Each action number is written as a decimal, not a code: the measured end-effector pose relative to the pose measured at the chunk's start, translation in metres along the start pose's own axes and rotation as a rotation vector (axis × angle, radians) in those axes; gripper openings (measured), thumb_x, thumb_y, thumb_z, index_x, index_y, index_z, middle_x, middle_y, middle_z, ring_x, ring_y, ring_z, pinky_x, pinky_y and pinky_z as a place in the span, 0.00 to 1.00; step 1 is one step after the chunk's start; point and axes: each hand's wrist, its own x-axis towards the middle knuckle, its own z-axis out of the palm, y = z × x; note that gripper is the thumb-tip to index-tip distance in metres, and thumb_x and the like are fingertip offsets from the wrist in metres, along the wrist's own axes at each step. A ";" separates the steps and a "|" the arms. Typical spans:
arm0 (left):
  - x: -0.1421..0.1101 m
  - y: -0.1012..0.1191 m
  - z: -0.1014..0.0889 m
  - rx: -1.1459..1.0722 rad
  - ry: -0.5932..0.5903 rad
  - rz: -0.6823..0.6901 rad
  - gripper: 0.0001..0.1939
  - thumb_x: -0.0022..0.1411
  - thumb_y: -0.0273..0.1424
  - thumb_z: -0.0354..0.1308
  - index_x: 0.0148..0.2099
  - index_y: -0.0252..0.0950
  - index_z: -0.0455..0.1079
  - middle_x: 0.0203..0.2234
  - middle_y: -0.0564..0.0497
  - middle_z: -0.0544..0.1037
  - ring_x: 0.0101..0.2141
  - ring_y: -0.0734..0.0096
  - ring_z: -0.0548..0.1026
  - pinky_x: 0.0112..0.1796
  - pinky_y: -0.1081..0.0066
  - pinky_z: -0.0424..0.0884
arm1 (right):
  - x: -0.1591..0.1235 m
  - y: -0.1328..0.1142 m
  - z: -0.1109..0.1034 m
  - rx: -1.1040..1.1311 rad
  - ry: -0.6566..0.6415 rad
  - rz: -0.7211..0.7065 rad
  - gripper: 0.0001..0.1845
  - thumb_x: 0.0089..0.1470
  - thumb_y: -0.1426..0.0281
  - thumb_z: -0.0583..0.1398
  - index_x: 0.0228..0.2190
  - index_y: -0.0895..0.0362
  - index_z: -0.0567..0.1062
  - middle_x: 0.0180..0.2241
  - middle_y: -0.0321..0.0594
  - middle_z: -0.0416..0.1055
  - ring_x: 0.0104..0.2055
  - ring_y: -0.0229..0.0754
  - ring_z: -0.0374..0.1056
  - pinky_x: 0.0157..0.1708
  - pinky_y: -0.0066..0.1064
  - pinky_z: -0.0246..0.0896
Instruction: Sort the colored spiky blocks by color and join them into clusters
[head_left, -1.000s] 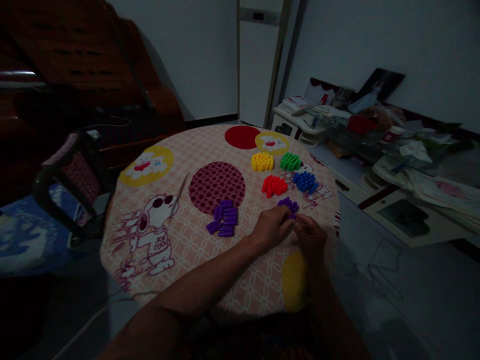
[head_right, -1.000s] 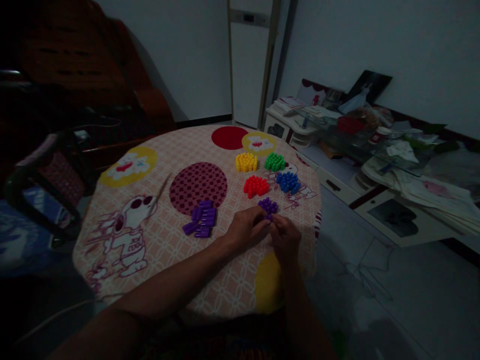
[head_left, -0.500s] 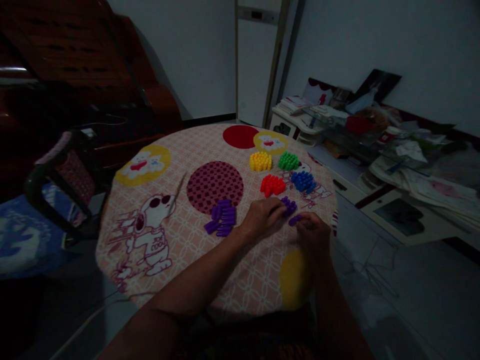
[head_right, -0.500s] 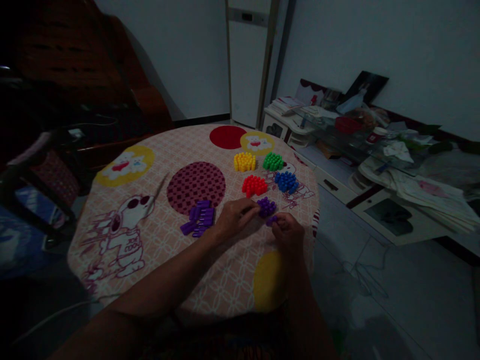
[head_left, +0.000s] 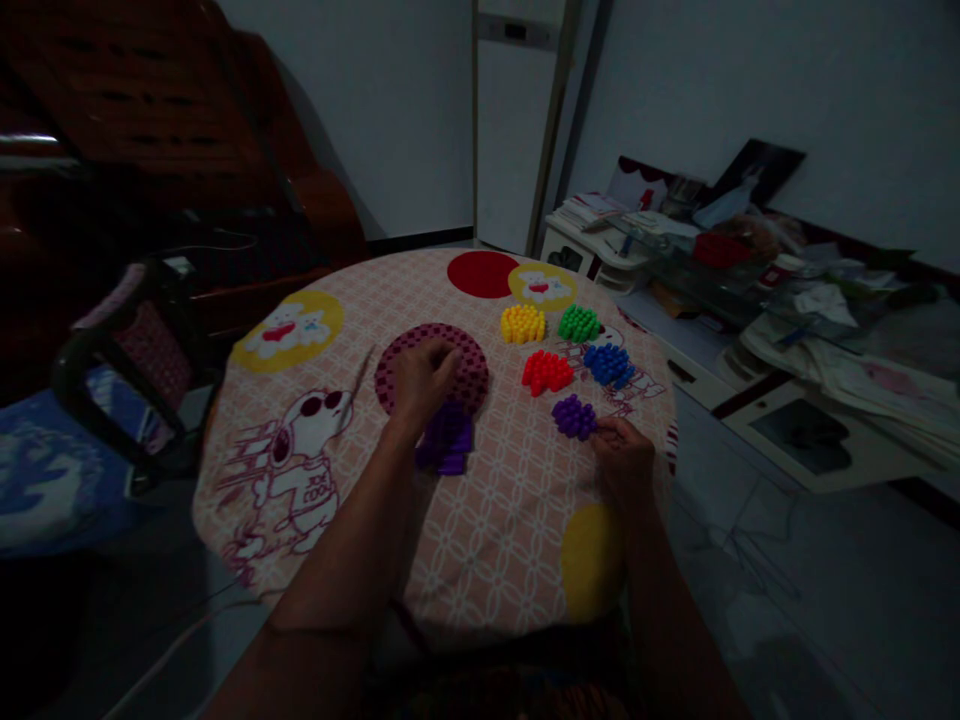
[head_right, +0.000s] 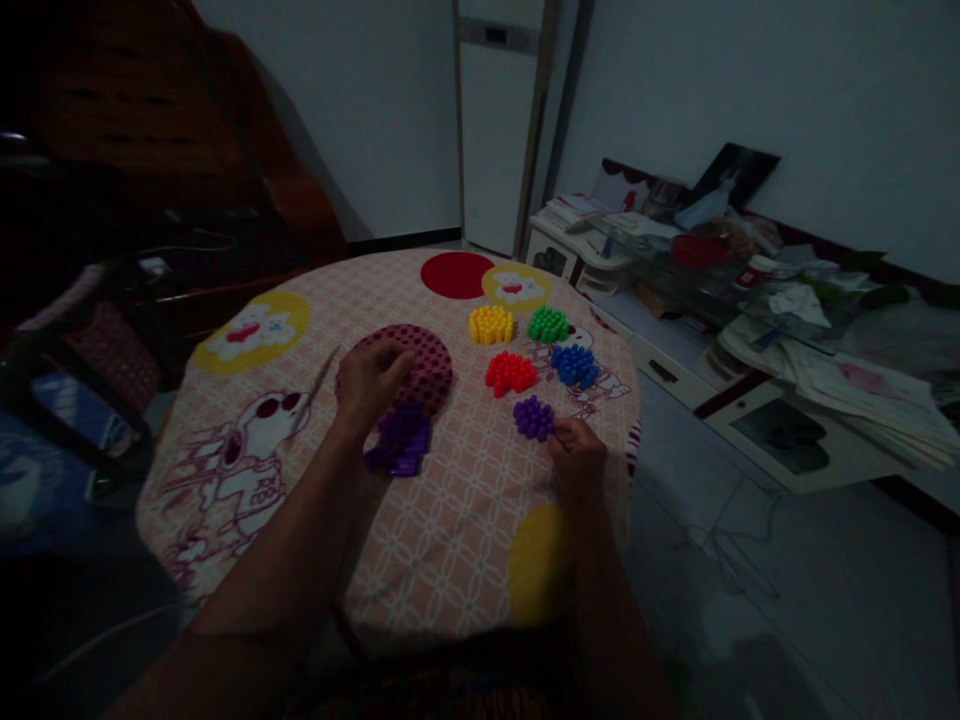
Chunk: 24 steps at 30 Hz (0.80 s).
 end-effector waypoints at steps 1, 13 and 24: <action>0.003 -0.004 -0.006 0.042 -0.019 -0.022 0.13 0.60 0.37 0.55 0.34 0.34 0.77 0.26 0.49 0.80 0.28 0.68 0.74 0.31 0.72 0.67 | 0.000 0.000 0.000 -0.005 0.001 0.001 0.11 0.43 0.65 0.62 0.30 0.56 0.78 0.27 0.39 0.76 0.27 0.42 0.72 0.30 0.31 0.67; 0.011 -0.032 -0.027 0.301 -0.592 -0.035 0.08 0.54 0.33 0.62 0.36 0.40 0.81 0.29 0.52 0.83 0.31 0.68 0.76 0.33 0.73 0.64 | -0.001 0.002 -0.002 0.077 0.059 0.058 0.14 0.40 0.68 0.58 0.32 0.56 0.78 0.29 0.41 0.79 0.30 0.45 0.75 0.33 0.34 0.70; 0.003 -0.017 -0.014 0.484 -0.619 0.004 0.08 0.52 0.32 0.66 0.36 0.37 0.77 0.31 0.49 0.81 0.31 0.66 0.74 0.30 0.72 0.60 | 0.000 0.012 -0.001 0.104 0.055 0.082 0.17 0.42 0.68 0.58 0.35 0.57 0.79 0.32 0.41 0.80 0.33 0.46 0.76 0.36 0.35 0.71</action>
